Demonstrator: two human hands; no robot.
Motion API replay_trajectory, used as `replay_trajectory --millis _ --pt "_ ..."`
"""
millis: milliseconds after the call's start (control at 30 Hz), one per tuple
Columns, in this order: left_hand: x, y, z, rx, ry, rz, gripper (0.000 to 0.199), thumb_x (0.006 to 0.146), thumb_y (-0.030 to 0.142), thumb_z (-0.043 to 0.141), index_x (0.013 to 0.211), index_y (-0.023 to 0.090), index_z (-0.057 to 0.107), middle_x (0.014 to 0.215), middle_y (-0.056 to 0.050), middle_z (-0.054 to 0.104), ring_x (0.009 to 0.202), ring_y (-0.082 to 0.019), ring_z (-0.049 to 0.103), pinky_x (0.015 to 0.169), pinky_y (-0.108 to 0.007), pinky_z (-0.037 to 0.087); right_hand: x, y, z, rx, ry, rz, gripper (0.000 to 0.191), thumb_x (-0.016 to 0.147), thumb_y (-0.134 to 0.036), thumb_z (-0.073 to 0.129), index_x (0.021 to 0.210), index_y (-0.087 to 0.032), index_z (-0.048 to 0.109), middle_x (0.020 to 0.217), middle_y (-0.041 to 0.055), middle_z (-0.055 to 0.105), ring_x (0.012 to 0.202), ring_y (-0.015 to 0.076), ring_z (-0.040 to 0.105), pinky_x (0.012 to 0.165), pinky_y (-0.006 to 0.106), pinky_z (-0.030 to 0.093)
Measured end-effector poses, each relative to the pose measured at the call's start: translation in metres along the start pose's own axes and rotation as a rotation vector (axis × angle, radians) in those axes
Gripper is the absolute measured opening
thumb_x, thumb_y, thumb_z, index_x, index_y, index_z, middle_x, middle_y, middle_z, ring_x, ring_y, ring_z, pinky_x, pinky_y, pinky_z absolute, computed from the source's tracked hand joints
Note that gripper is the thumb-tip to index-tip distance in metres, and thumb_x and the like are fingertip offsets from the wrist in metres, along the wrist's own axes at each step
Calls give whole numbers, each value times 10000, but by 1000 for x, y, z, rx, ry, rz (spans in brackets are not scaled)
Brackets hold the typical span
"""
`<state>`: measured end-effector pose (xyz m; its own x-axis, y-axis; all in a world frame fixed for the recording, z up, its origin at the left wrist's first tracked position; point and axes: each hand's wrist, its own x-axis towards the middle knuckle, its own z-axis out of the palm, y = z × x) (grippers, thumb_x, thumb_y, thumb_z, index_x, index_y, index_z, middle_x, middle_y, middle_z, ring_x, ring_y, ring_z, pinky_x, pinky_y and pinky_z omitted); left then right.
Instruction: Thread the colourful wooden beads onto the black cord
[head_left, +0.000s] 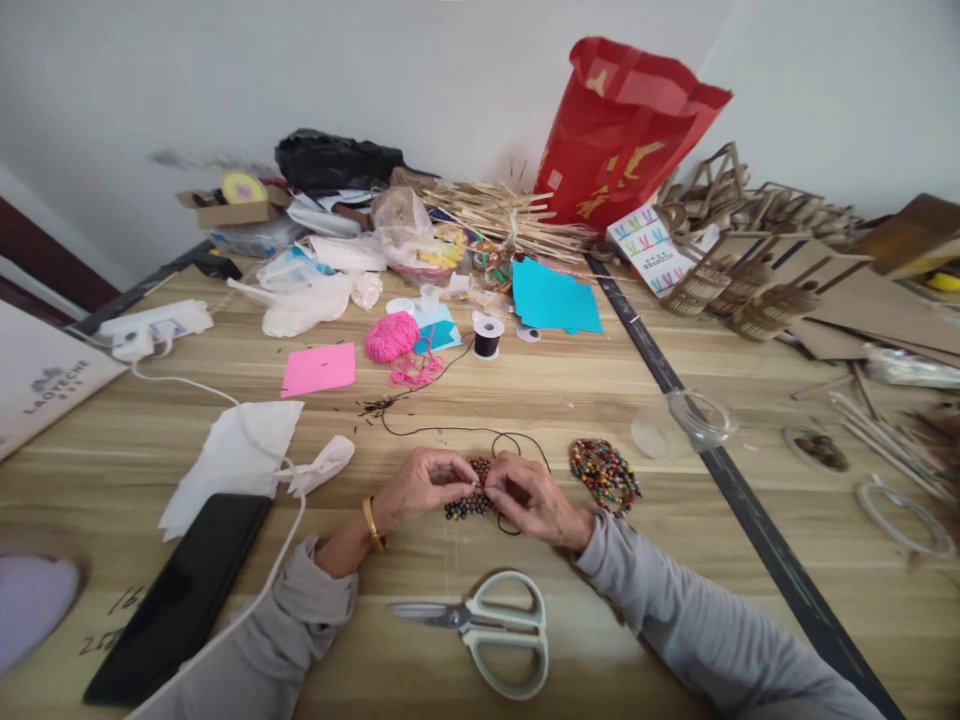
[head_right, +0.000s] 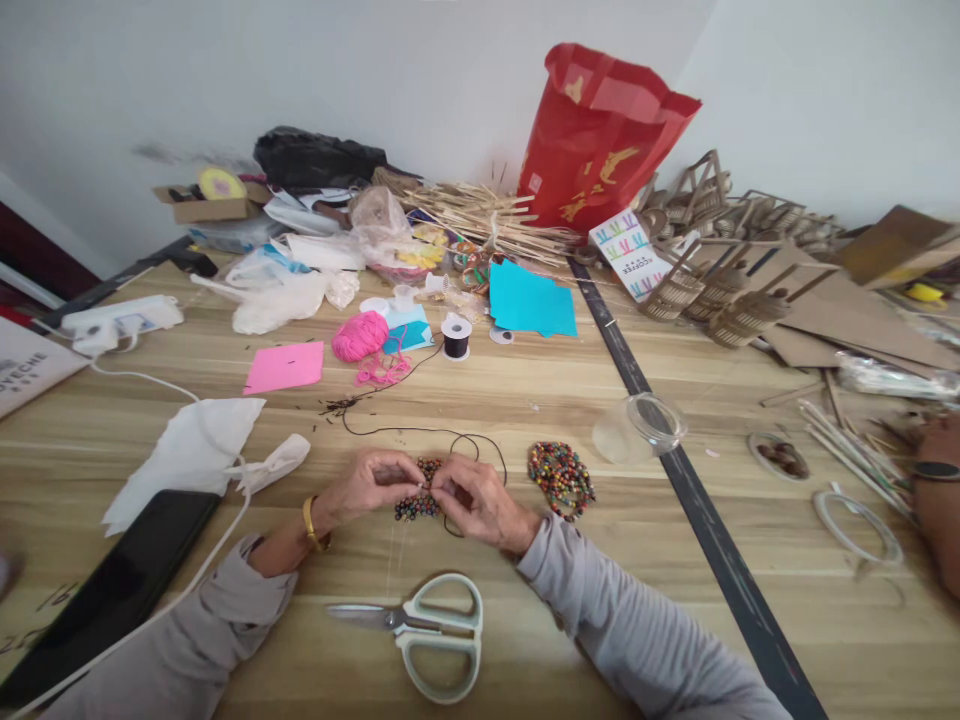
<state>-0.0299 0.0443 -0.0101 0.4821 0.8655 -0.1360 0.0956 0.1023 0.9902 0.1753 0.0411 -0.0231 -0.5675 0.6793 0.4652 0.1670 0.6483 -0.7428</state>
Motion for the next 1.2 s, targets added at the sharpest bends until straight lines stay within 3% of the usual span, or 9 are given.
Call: replay_trajectory --millis 1200 --pt "-1 1 1 -9 -2 -17 190 671 249 733 781 103 681 762 -48 701 704 -134 641 701 -239 505 2 -2 -1 -3 1 -3 109 901 -194 497 802 -173 534 690 17 508 624 127 463 561 238 381"
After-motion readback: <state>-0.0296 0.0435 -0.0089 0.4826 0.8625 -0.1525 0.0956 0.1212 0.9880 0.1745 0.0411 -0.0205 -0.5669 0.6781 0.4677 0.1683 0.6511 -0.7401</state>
